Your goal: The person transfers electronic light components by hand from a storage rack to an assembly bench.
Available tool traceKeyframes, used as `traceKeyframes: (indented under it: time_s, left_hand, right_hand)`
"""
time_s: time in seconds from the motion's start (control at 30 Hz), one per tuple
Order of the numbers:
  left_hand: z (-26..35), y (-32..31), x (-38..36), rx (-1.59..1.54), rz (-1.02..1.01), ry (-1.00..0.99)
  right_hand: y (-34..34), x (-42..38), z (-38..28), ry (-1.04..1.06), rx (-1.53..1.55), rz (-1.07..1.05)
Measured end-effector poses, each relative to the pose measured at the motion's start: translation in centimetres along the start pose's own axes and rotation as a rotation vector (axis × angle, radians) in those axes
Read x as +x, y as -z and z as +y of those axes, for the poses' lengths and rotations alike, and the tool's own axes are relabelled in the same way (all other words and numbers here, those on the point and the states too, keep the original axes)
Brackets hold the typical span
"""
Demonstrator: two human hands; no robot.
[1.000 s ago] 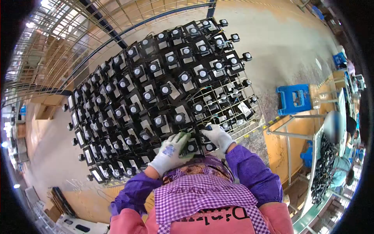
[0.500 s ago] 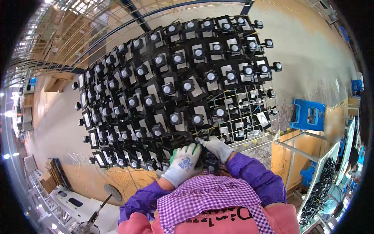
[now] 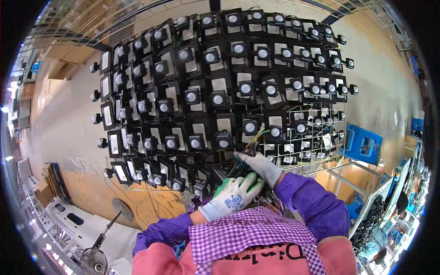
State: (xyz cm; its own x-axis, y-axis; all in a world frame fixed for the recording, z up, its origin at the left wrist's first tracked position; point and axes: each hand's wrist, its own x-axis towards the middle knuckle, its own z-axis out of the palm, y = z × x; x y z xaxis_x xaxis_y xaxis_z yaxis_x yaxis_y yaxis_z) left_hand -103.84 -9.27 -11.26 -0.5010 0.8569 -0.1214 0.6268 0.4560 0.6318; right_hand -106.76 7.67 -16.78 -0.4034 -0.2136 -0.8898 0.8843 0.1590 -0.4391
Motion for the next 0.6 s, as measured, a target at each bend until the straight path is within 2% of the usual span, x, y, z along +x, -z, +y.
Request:
traceKeyframes:
  time_s: [0.03, 0.1, 0.17, 0.2, 0.27, 0.3, 0.33, 0.37, 0.43, 0.47, 0.5, 0.53, 0.6]
  left_hand:
    - [-0.3, 0.1, -0.3, -0.02, 0.012, -0.025]
    - [-1.1, 0.8, -1.2, -0.107, 0.118, -0.075]
    - [-2.5, 2.1, -2.7, -0.183, 0.209, -0.08]
    - [-2.7, 5.7, -2.5, -0.435, 0.292, 0.052]
    - [-5.0, 7.0, -4.9, -0.265, 0.568, 0.356]
    - [-7.0, 6.0, -6.1, -0.2, 0.764, 0.45]
    - [-8.2, 5.9, -7.3, -0.275, 0.82, 0.653]
    - [-8.8, 6.1, -8.4, -0.191, 0.838, 0.726]
    - [-10.6, 4.8, -11.3, -0.312, 0.902, 0.84]
    - [-10.6, 4.9, -11.5, -0.286, 0.87, 0.798]
    - [-10.5, 5.2, -11.6, -0.26, 0.836, 0.758]
    - [-10.6, 5.4, -11.8, -0.232, 0.801, 0.718]
    - [-11.1, 5.9, -11.0, 0.056, 0.565, 0.703]
  right_hand:
    - [-0.4, -0.2, 0.0, 0.016, -0.096, 0.048]
    - [-1.3, 1.1, 2.5, 0.067, 0.221, 0.039]
    - [-2.4, 1.1, 3.3, -0.014, 0.228, 0.174]
    - [-3.1, -0.3, 2.0, 0.066, 0.32, 0.155]
    - [-3.4, -0.7, 1.4, 0.199, 0.393, 0.043]
    - [-3.1, -0.8, 0.3, 0.109, 0.403, -0.033]
    - [-2.6, -1.2, -1.6, 0.022, 0.41, -0.11]
    - [-2.4, -1.4, -2.6, -0.066, 0.417, -0.19]
    - [-1.4, 2.7, 1.4, 0.267, 0.048, -0.39]
    - [-1.5, 3.3, 0.9, 0.147, 0.054, -0.412]
    - [-1.7, 2.8, -0.6, 0.494, -0.259, -0.481]
    - [-1.8, 2.4, -2.2, 0.867, -0.529, -0.44]
    - [-2.1, 3.4, -1.9, 0.324, -0.286, -0.465]
